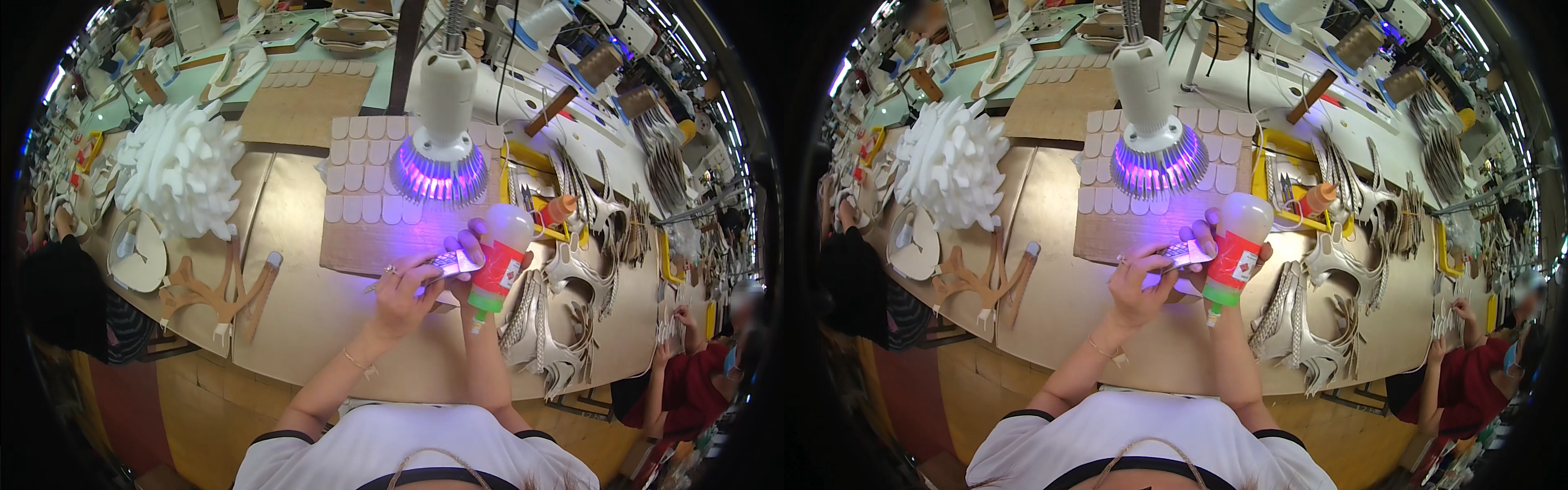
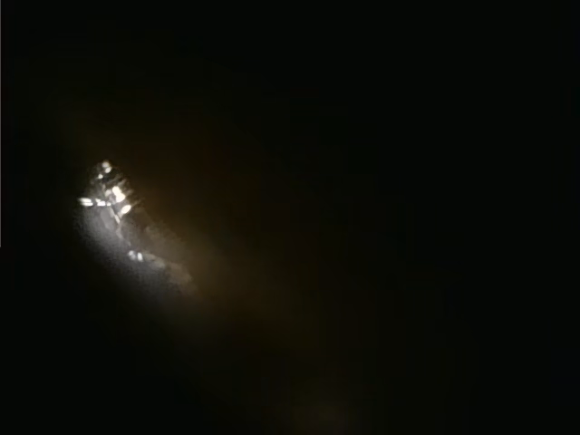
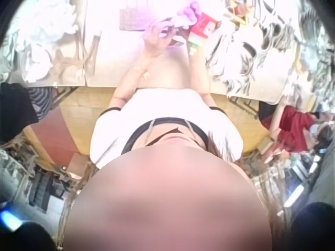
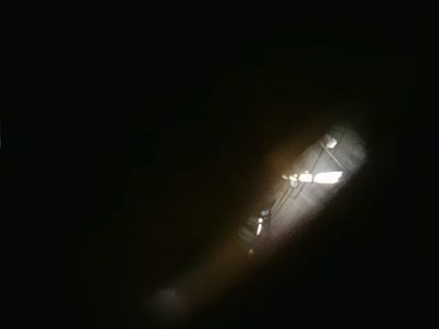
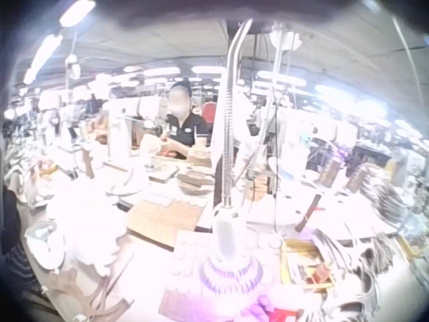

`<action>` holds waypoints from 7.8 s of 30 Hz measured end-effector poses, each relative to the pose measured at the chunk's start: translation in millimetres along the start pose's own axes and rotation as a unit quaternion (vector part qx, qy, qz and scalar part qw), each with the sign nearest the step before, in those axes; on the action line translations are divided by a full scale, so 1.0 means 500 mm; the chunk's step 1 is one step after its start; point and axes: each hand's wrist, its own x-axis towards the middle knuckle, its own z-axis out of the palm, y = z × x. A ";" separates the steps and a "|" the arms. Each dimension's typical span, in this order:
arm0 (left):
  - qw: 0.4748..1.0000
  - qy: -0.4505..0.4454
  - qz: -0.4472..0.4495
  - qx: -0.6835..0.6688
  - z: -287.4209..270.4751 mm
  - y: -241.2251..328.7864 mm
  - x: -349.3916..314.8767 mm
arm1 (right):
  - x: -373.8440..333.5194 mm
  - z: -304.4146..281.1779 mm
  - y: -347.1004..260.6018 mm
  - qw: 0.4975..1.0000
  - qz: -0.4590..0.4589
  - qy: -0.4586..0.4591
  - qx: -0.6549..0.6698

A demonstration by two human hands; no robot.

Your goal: The person repeatedly picks up small wooden craft pieces, applies glue from a bottle to the edges, and places them on a work surface under a UV lamp. The person handles multiple pieces one at a time, applying glue and setting them down in a repetitive sequence.

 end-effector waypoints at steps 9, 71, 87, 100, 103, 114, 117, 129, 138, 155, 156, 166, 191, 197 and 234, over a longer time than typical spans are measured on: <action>0.996 0.007 0.039 0.076 -0.036 -0.101 0.033 | 0.036 -0.065 0.054 0.986 -0.071 0.113 0.097; 0.724 -0.256 -0.510 -0.388 0.004 0.040 -0.016 | -0.087 0.102 -0.035 0.532 -0.172 0.234 -0.795; 0.738 -0.243 -0.504 -0.376 0.000 0.046 -0.021 | -0.090 0.104 -0.034 0.385 -0.224 0.168 -0.880; 0.730 -0.245 -0.506 -0.389 -0.003 0.051 -0.020 | -0.119 0.085 -0.025 0.390 -0.216 0.173 -0.878; 0.733 -0.253 -0.500 -0.386 -0.002 0.052 -0.022 | -0.118 0.081 -0.019 0.398 -0.230 0.163 -0.873; 0.745 -0.233 -0.506 -0.367 0.001 0.062 -0.037 | -0.076 0.114 -0.038 0.492 -0.251 0.205 -0.808; 0.749 -0.238 -0.503 -0.358 -0.002 0.065 -0.037 | -0.071 0.108 -0.042 0.367 -0.250 0.150 -0.883; 0.755 -0.248 -0.499 -0.346 -0.020 0.073 -0.023 | -0.083 0.108 -0.044 0.484 -0.286 0.220 -0.797; 0.754 -0.242 -0.491 -0.365 -0.022 0.071 -0.030 | -0.113 0.090 -0.045 0.467 -0.310 0.230 -0.796; 0.757 -0.242 -0.487 -0.363 -0.025 0.081 -0.030 | -0.109 0.086 -0.049 0.442 -0.324 0.176 -0.818; 0.758 -0.237 -0.489 -0.360 -0.027 0.081 -0.030 | -0.113 0.088 -0.050 0.446 -0.318 0.183 -0.816; 0.769 -0.232 -0.481 -0.353 -0.016 0.081 -0.029 | -0.135 0.102 -0.023 0.496 -0.302 0.179 -0.795; 0.752 -0.218 -0.493 -0.380 -0.015 0.082 -0.029 | -0.219 0.048 -0.044 0.504 -0.285 0.227 -0.783; 0.766 -0.203 -0.482 -0.375 -0.021 0.080 -0.030 | -0.202 0.058 -0.044 0.485 -0.296 0.213 -0.795; 0.761 -0.163 -0.499 -0.381 -0.027 0.093 -0.025 | -0.342 -0.065 -0.143 0.600 -0.274 0.311 -0.684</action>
